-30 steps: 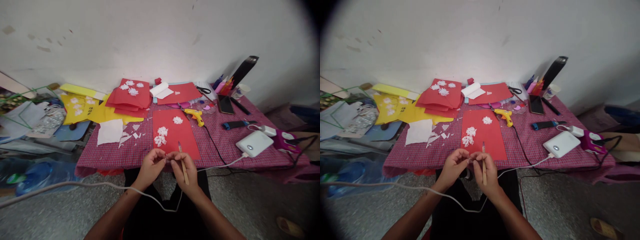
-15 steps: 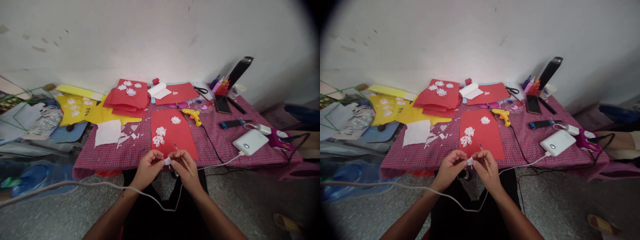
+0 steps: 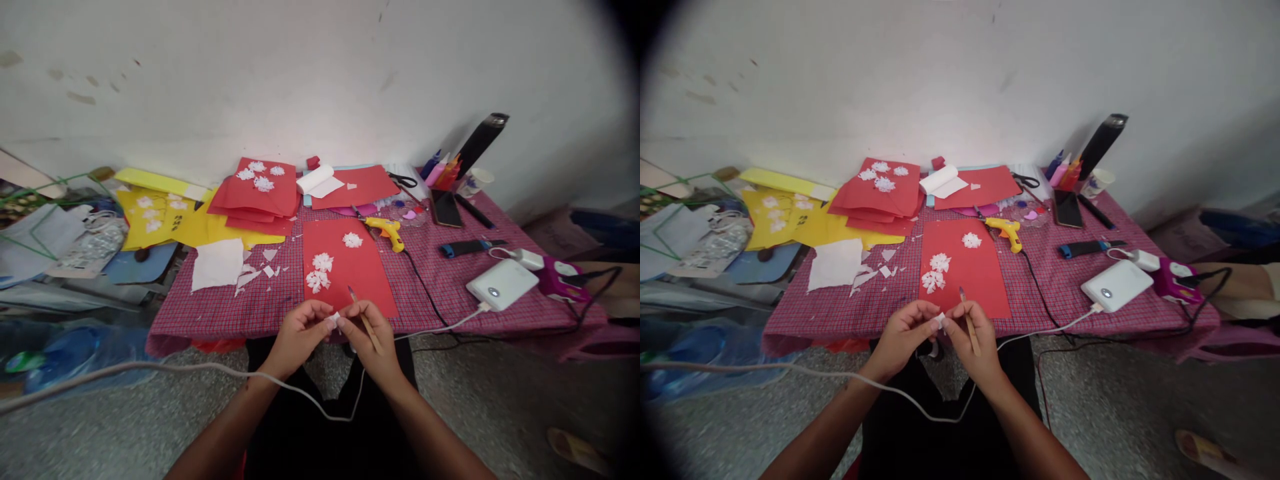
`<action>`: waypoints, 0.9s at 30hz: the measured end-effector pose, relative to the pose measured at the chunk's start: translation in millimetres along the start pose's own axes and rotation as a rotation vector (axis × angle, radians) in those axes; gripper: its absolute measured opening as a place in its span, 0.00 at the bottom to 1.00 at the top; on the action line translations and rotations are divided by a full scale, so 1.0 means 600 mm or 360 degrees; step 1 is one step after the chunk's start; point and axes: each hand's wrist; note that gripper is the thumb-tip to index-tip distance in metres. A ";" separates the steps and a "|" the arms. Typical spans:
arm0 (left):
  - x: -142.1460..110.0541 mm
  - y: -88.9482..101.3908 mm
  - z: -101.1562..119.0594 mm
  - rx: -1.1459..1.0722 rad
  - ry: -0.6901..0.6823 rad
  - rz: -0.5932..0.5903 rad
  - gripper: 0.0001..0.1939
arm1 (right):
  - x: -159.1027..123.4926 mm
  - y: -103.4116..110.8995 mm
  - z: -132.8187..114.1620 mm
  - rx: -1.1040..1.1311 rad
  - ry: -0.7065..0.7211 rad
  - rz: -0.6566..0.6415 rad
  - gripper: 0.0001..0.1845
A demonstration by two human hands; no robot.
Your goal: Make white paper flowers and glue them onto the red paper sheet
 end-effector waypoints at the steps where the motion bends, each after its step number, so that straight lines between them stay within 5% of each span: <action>1: 0.000 0.000 0.000 0.0005 -0.0002 0.0005 0.14 | 0.000 0.000 0.000 -0.0004 -0.0004 0.0004 0.11; 27: -0.006 0.004 -0.003 0.0010 -0.0040 -0.0041 0.13 | 0.002 -0.014 -0.010 0.0066 -0.0002 0.0056 0.13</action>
Point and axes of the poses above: each hand's wrist, its own x-axis towards the middle knuckle, its own y-axis out of the back of the hand, z = x × y, and after that the axes turned 4 degrees about x, right-handed
